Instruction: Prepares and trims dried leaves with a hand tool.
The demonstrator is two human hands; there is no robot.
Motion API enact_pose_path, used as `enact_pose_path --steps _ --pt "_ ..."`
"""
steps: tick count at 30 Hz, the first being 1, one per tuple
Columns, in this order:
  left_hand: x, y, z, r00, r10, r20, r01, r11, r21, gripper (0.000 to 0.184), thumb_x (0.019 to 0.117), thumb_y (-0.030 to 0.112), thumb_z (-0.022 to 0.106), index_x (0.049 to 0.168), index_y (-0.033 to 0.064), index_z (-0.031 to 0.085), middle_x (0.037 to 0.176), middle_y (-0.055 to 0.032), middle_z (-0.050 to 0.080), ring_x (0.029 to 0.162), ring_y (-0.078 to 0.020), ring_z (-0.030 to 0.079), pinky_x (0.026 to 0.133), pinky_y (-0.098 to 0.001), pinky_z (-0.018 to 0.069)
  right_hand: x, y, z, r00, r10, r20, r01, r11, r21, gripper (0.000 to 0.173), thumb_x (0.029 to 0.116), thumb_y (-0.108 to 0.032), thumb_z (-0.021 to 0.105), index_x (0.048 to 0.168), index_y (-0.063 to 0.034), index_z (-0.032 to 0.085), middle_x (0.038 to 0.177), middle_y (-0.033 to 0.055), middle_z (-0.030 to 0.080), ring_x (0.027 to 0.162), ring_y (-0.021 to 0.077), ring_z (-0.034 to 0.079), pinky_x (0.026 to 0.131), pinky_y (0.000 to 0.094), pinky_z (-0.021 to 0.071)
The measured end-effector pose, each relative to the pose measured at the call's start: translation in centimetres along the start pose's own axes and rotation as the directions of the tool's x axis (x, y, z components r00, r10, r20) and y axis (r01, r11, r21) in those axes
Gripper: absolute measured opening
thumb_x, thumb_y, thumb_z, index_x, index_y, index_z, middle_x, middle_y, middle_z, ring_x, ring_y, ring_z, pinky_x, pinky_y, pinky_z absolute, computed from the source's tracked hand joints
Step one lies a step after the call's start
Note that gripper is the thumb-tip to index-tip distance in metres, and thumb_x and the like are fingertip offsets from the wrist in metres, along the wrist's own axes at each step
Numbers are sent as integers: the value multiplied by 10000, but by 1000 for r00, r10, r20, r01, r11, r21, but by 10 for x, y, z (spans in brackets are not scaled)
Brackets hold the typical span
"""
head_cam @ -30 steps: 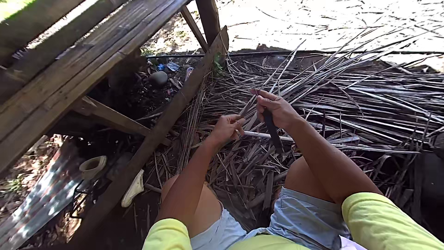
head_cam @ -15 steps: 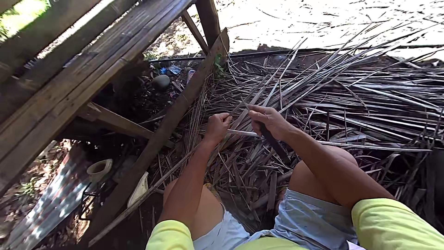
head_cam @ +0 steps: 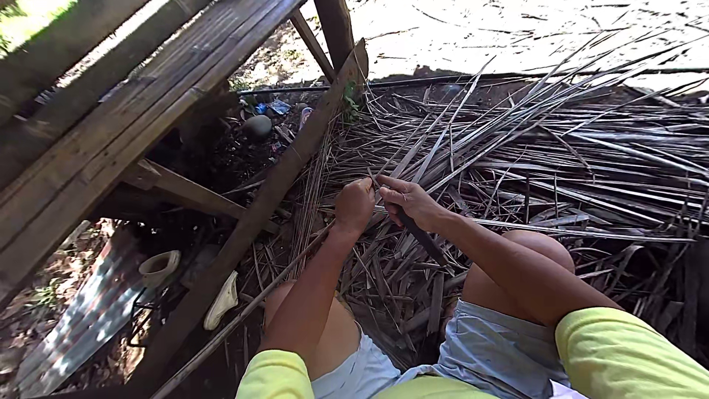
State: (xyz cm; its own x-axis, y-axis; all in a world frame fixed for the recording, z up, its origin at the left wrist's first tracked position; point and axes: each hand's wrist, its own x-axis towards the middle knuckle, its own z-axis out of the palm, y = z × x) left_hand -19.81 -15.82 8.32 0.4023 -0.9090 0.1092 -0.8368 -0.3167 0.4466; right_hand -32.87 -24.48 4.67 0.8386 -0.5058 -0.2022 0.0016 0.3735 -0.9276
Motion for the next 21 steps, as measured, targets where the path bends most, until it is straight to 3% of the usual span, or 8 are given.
enact_pose_path --steps 3,8,11,16,21 --pt "-2 1 2 999 26 -20 -25 999 37 224 1028 58 538 962 -78 703 961 -232 720 947 -389 716 838 -563 550 4 3 -2 999 -50 -23 49 999 -20 437 1080 -128 509 1511 -66 469 671 11 552 463 77 502 430 220 461" --pt "-4 8 3 999 27 -40 -22 995 102 255 1045 79 522 943 -80 694 947 -234 715 921 -397 718 800 -559 549 8 5 -3 976 -205 -66 186 956 -227 419 1064 -133 555 1452 20 514 675 -9 574 480 36 481 455 201 430" --pt "-5 13 2 1000 1 -2 -1 991 133 279 1074 111 496 1071 -61 716 1030 -232 729 978 -395 723 843 -556 556 12 5 -5 968 -226 -107 187 939 -288 422 1063 -144 561 1450 18 522 674 11 570 477 46 463 453 212 413" --pt "0 9 -4 1000 -24 6 23 990 137 276 1066 108 494 1055 -54 717 1014 -229 724 983 -392 716 845 -563 548 7 4 -8 991 -133 -16 125 959 -253 540 1084 -148 512 1594 -78 349 660 5 534 475 72 482 453 225 439" --pt "-4 20 -4 996 -48 75 29 970 242 281 1077 125 484 1080 -45 707 1036 -226 720 991 -392 717 833 -551 555 13 8 -11 990 -114 -89 101 986 -134 489 1079 -138 520 1551 -55 423 652 8 554 446 60 467 419 207 413"
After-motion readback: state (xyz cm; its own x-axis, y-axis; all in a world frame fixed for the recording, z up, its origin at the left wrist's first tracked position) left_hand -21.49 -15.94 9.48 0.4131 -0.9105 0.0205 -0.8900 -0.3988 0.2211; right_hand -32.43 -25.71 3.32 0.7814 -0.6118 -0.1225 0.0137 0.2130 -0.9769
